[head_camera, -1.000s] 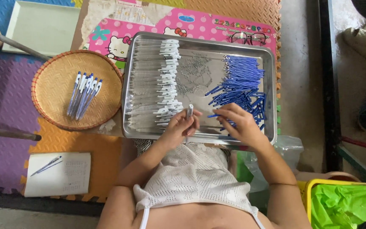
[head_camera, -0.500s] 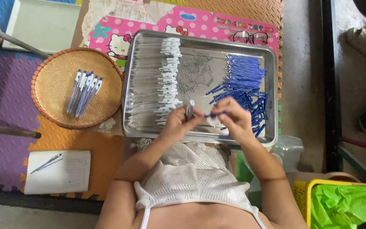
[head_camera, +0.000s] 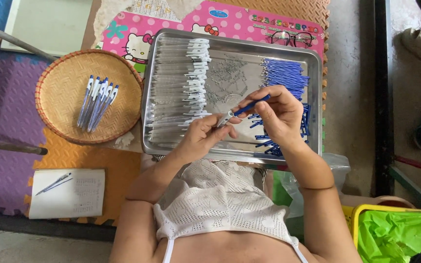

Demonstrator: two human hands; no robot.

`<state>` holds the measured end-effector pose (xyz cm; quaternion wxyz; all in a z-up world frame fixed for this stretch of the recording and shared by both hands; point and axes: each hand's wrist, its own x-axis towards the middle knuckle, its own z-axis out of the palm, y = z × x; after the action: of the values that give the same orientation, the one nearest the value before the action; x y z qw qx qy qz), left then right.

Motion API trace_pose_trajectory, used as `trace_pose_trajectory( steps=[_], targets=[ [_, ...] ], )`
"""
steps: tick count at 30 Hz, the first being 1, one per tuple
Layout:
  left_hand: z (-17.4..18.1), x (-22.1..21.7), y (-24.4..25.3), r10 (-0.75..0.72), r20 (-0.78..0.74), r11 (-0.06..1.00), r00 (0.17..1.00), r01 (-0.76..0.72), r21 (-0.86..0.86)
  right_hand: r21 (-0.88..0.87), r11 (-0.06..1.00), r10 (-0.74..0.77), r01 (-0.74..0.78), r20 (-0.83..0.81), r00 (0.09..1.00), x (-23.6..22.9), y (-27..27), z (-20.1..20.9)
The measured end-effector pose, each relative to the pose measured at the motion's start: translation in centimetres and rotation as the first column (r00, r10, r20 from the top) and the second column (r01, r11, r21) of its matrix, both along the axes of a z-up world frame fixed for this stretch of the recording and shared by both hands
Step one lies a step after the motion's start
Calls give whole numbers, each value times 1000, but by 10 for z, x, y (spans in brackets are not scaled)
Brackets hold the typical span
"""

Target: Assembling ballpoint pens by inserting ink refills into pen barrels and organizing them in a tray.

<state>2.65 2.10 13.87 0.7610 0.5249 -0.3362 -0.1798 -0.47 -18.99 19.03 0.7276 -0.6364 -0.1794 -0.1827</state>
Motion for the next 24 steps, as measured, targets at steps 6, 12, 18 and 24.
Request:
trace_pose_trajectory(
  steps=[6, 12, 18, 24],
  targets=[
    [-1, -1, -1, 25, 61, 999, 998, -28, 46, -106, 994, -32, 32, 9, 999, 1, -5, 3],
    [-3, -1, -2, 102, 187, 983, 977, -127, 131, -190, 980, -57, 63, 32, 998, -4, -5, 13],
    [-14, -6, -8, 121, 234, 980, 965, -153, 127, -243, 965, -90, 104, 68, 994, -10, 0, 10],
    [-15, -16, -8, 97, 216, 988, 972, -120, 99, -275, 951, -128, 140, 64, 990, -22, 2, 1]
  ],
)
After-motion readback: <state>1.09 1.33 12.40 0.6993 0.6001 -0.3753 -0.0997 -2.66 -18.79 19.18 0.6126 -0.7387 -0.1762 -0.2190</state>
